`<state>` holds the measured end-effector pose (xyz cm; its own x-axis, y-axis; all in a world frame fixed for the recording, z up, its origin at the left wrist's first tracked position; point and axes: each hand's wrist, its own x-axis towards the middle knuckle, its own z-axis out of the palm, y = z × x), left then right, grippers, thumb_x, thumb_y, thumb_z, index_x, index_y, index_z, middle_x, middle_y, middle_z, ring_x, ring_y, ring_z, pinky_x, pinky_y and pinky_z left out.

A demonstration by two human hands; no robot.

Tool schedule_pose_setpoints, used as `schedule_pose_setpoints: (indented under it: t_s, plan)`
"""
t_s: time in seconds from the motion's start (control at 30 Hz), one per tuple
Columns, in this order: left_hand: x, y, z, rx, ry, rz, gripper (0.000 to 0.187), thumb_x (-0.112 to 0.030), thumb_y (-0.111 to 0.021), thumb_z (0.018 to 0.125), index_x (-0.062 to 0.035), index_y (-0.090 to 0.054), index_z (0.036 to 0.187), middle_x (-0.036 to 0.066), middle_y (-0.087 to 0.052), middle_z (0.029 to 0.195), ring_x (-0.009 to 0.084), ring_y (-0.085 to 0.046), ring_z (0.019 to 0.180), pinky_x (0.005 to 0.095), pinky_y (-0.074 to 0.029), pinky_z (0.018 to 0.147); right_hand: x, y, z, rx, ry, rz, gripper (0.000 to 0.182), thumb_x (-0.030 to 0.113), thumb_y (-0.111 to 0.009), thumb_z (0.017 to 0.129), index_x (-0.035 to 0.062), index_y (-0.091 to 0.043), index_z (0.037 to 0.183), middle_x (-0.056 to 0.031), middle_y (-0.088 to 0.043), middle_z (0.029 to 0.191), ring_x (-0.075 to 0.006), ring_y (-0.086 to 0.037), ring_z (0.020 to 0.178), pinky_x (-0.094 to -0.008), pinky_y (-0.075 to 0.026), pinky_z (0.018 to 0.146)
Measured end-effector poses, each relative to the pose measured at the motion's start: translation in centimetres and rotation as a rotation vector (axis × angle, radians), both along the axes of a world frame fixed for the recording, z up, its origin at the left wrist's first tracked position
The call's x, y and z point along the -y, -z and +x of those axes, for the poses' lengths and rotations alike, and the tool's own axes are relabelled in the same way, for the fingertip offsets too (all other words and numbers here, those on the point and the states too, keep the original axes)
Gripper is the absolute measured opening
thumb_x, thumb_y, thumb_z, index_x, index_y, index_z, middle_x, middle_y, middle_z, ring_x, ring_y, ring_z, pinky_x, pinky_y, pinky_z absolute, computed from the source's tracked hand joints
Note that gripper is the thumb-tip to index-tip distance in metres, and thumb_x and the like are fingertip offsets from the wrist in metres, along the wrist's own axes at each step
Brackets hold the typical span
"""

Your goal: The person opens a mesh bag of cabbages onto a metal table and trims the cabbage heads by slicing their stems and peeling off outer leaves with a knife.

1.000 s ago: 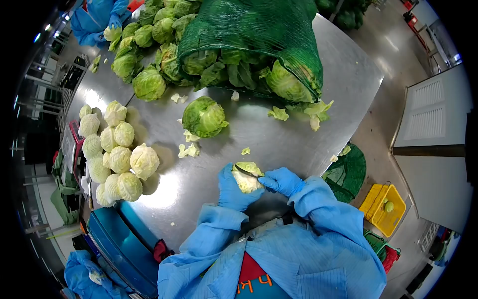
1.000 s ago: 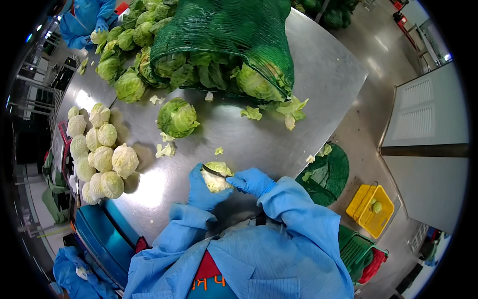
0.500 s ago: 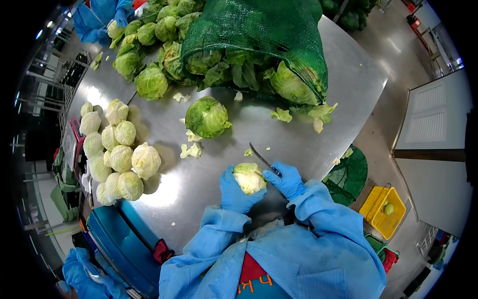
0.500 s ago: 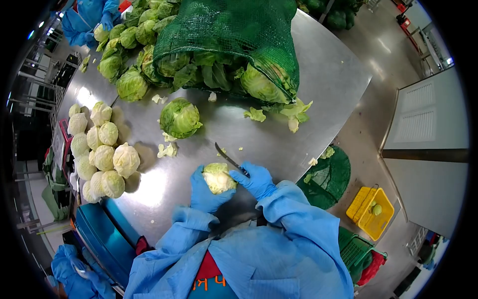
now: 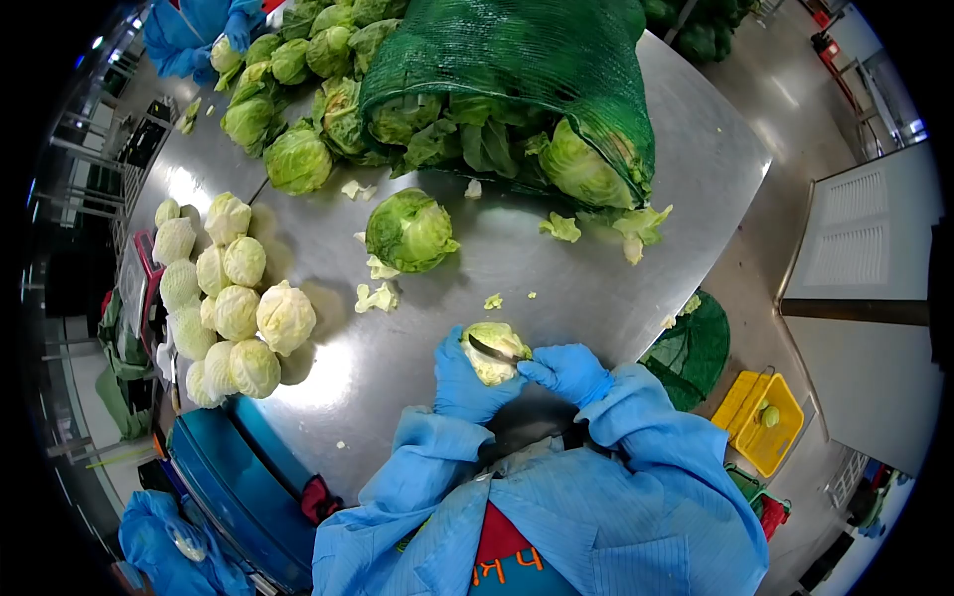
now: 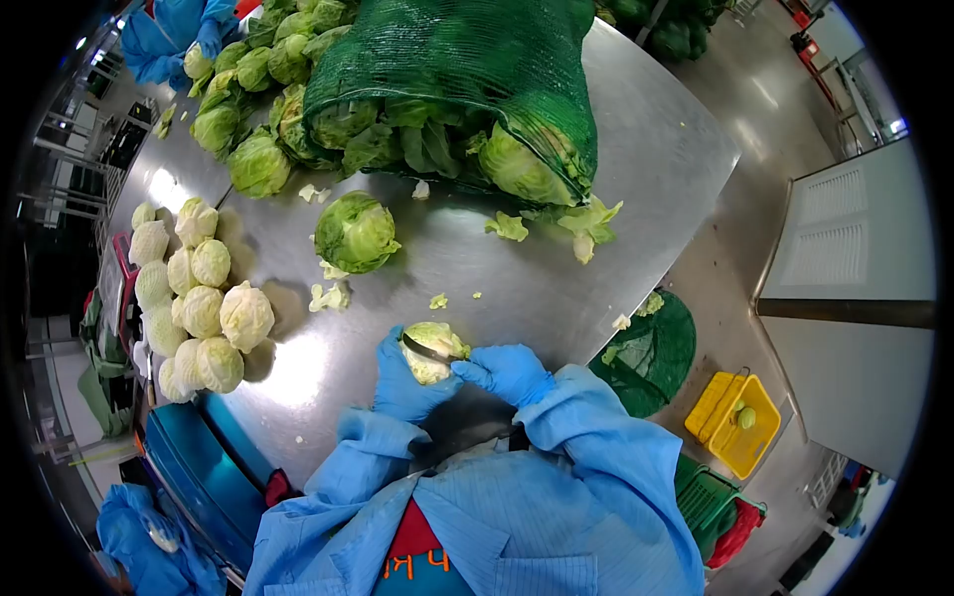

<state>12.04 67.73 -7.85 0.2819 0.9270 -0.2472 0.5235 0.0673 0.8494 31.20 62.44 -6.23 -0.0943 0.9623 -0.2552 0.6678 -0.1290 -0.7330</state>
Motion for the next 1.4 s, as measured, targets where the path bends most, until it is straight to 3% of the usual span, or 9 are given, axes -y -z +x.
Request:
schedule_pose_setpoints:
  t_s: [0.2,0.3,0.37,0.57,0.77,0.97,1.17,1.27,1.4]
  plan:
    - [-0.3,-1.1,0.7,-0.07,0.011,0.049,0.111,-0.042,-0.088,0.05,0.005,-0.033,0.134,0.024,-0.043,0.125,0.0379,-0.046,0.114,0.0464,-0.042,0.096,-2.1,0.4,0.8,-0.061,-0.058,-0.19,0.061,0.062,-0.038,0.092,0.0107,-0.068,0.08,-0.0136,-0.064,0.068,-0.0331,-0.062,0.065,-0.0426,-0.049,0.065]
    - [-0.3,-2.2,0.8,-0.198,0.072,0.059,0.104,-0.024,-0.088,0.057,0.0068,-0.023,0.132,0.02,-0.041,0.123,0.0277,-0.05,0.113,0.0374,-0.046,0.094,-3.3,-0.8,1.3,-0.191,-0.1,-0.36,0.064,0.065,-0.035,0.092,0.0111,-0.069,0.081,-0.012,-0.063,0.064,-0.0305,-0.063,0.062,-0.041,-0.05,0.065]
    - [-0.4,-1.7,0.6,-0.145,0.053,0.02,0.106,-0.026,-0.089,0.056,0.0072,-0.024,0.133,0.02,-0.04,0.124,0.028,-0.051,0.112,0.0378,-0.046,0.094,-3.7,-0.8,1.2,-0.172,-0.113,-0.392,0.067,0.066,-0.032,0.091,0.0108,-0.069,0.081,-0.0106,-0.063,0.062,-0.0289,-0.063,0.061,-0.0402,-0.051,0.066]
    - [-0.5,-2.8,0.9,-0.221,0.066,0.03,0.107,-0.029,-0.089,0.055,0.0081,-0.026,0.133,0.021,-0.04,0.123,0.029,-0.05,0.111,0.0384,-0.046,0.094,-3.2,0.6,0.1,-0.066,-0.004,-0.333,0.069,0.068,-0.032,0.09,0.0098,-0.068,0.079,-0.0157,-0.064,0.068,-0.0354,-0.062,0.064,-0.0445,-0.049,0.065]
    - [-0.3,-1.6,0.6,-0.131,-0.027,0.042,0.113,-0.043,-0.089,0.048,0.0074,-0.033,0.132,0.025,-0.043,0.123,0.0378,-0.047,0.113,0.0449,-0.043,0.096,-0.7,3.4,-1.8,-0.21,0.334,-0.044,0.058,0.061,-0.041,0.092,0.0081,-0.063,0.079,-0.0205,-0.061,0.072,-0.0385,-0.06,0.07,-0.0474,-0.048,0.065]
    - [-0.2,-0.9,0.3,-0.093,-0.027,0.03,0.113,-0.044,-0.088,0.049,0.0067,-0.033,0.133,0.025,-0.042,0.125,0.0389,-0.047,0.113,0.046,-0.042,0.096,-2.1,-1.5,-1.6,-0.088,0.451,0.006,0.053,0.055,-0.063,0.083,0.009,-0.061,0.107,-0.0139,-0.066,0.089,-0.0329,-0.065,0.079,-0.0398,-0.052,0.073]
    - [-0.7,-3.1,1.0,-0.21,0.043,0.04,0.114,-0.046,-0.087,0.049,0.0043,-0.032,0.134,0.025,-0.041,0.126,0.0395,-0.046,0.114,0.0476,-0.041,0.097,-5.2,-3.7,0.8,-0.199,0.053,-0.085,0.07,0.051,-0.071,0.077,0.012,-0.051,0.131,-0.0152,-0.062,0.103,-0.0313,-0.063,0.09,-0.0374,-0.051,0.082]
    - [-0.7,-3.1,0.5,-0.201,0.041,0.018,0.114,-0.046,-0.088,0.048,0.0041,-0.032,0.134,0.024,-0.042,0.126,0.0397,-0.046,0.114,0.0483,-0.041,0.096,-4.9,-2.4,0.5,-0.12,-0.062,0.179,0.061,0.046,-0.071,0.08,0.0112,-0.054,0.126,-0.0139,-0.063,0.097,-0.0306,-0.064,0.087,-0.0366,-0.051,0.079]
    - [-0.9,-2.7,0.1,-0.156,0.066,0.048,0.115,-0.047,-0.088,0.047,0.0035,-0.031,0.134,0.024,-0.041,0.127,0.0405,-0.048,0.113,0.0484,-0.042,0.096,-4.7,-0.8,0.7,-0.216,0.082,0.008,0.046,0.041,-0.068,0.084,0.0118,-0.059,0.119,-0.0109,-0.062,0.09,-0.028,-0.063,0.08,-0.0357,-0.051,0.073]
